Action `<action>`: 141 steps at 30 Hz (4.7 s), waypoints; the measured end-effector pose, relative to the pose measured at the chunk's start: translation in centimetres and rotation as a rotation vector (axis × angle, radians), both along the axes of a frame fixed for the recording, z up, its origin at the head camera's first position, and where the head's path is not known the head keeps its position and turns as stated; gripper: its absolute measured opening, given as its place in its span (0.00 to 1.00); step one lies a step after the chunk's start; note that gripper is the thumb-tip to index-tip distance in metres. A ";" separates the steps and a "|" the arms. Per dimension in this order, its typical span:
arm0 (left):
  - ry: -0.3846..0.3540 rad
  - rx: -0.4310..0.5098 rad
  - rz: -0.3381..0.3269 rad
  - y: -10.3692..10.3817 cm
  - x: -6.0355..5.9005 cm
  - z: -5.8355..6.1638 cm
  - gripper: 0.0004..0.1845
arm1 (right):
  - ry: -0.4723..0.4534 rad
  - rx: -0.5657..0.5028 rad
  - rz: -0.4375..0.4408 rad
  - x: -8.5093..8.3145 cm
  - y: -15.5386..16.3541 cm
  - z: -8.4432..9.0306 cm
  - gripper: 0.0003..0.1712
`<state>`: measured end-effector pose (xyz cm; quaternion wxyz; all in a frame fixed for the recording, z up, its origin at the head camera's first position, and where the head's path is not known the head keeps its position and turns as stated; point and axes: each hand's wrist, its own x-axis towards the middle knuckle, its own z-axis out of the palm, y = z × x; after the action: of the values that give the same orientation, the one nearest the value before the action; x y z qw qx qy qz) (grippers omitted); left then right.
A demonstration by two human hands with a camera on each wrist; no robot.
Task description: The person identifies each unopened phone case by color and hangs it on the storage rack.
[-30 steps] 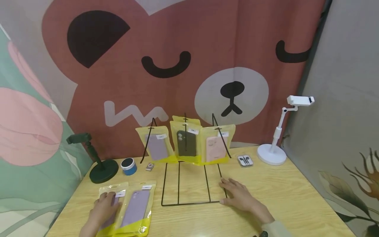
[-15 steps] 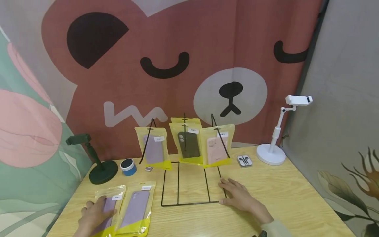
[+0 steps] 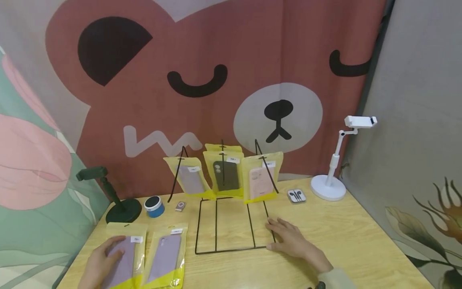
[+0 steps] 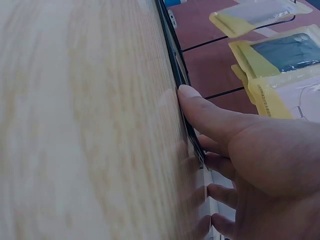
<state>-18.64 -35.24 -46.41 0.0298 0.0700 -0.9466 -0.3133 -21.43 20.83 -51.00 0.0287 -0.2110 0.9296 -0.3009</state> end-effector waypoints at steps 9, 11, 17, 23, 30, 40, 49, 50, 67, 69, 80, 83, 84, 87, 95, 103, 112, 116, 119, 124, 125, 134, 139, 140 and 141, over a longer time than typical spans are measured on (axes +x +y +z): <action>0.455 -0.033 -0.308 3.2 4.2 6.4 0.20 | 0.012 0.011 -0.006 0.0 -0.1 0.4 0.41; 0.461 0.037 -0.426 4.2 5.1 7.5 0.22 | 0.013 0.009 -0.007 0.0 -0.1 0.5 0.41; 0.441 0.326 -0.679 6.6 6.3 9.1 0.24 | 0.003 0.005 -0.005 0.1 -0.2 0.5 0.41; 0.372 0.408 -0.607 8.6 5.9 9.3 0.22 | 0.008 -0.001 0.009 0.1 -0.1 0.4 0.41; 0.373 0.561 -0.684 10.2 4.6 8.9 0.23 | 0.009 -0.003 0.015 0.2 -0.1 0.3 0.41; 0.382 0.580 -0.716 10.9 3.7 9.1 0.21 | 0.003 0.004 -0.002 -0.1 0.0 0.2 0.41; 0.359 0.587 -0.713 10.8 2.8 9.3 0.21 | -0.017 -0.003 0.000 -0.2 -0.1 0.1 0.41; 0.357 0.582 -0.708 10.8 2.8 9.3 0.21 | -0.015 -0.002 0.002 -0.2 -0.1 0.2 0.41; 0.246 0.480 -0.479 11.3 -3.6 9.2 0.21 | 0.000 -0.008 0.012 0.2 -0.1 -0.5 0.41; 0.236 0.513 -0.457 11.1 -4.4 9.0 0.21 | 0.001 -0.011 0.017 0.2 -0.3 -0.6 0.41; 0.411 0.215 -0.211 8.8 -2.4 4.3 0.12 | 0.015 0.026 0.001 -0.1 -0.1 -0.1 0.40; 0.198 -0.033 -0.177 8.7 -1.7 2.8 0.21 | 0.026 0.031 -0.012 -0.3 0.3 0.2 0.40; 0.116 -0.093 -0.165 8.9 -1.6 2.4 0.26 | 0.029 0.030 -0.011 -0.3 0.4 0.4 0.40; -0.108 -0.218 -0.122 9.8 -1.2 1.2 0.42 | 0.025 0.020 -0.006 -0.4 0.5 0.5 0.41; -0.202 -0.363 -0.100 12.7 -1.3 -1.1 0.51 | 0.005 0.011 0.006 0.0 0.0 0.5 0.41; -0.123 -0.204 -0.183 12.4 -2.1 -1.5 0.53 | 0.011 0.011 0.009 0.1 0.0 0.6 0.41; -0.009 0.089 -0.221 10.0 -1.6 -1.8 0.32 | 0.004 0.001 0.014 0.2 -0.1 0.7 0.39; -0.011 0.236 -0.180 7.5 -0.4 -1.0 0.22 | 0.004 -0.003 0.017 0.2 -0.4 0.7 0.39; -0.059 0.275 -0.152 5.6 0.7 0.3 0.22 | 0.004 0.008 0.015 0.2 -0.4 0.6 0.40; -0.057 0.257 -0.211 4.2 3.3 2.7 0.24 | -0.002 0.011 0.007 0.1 -0.2 0.5 0.40; -0.019 0.240 -0.241 4.2 3.8 3.1 0.23 | -0.004 0.011 0.004 0.1 -0.2 0.4 0.40; 0.323 0.217 -0.462 7.2 6.8 6.5 0.19 | 0.008 0.009 0.006 0.0 0.0 0.3 0.41; 0.387 0.249 -0.481 8.9 7.5 8.0 0.19 | 0.020 0.017 0.017 0.0 0.0 0.2 0.41; 0.403 0.259 -0.482 9.1 7.5 8.2 0.19 | 0.025 0.021 0.015 0.0 0.0 0.3 0.41; 0.418 0.271 -0.492 9.3 7.5 8.4 0.20 | 0.028 0.023 0.014 0.0 0.0 0.3 0.41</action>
<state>-11.14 -25.95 -38.03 0.1369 -0.2224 -0.8585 -0.4413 -21.47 20.82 -50.71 0.0202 -0.2212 0.9319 -0.2868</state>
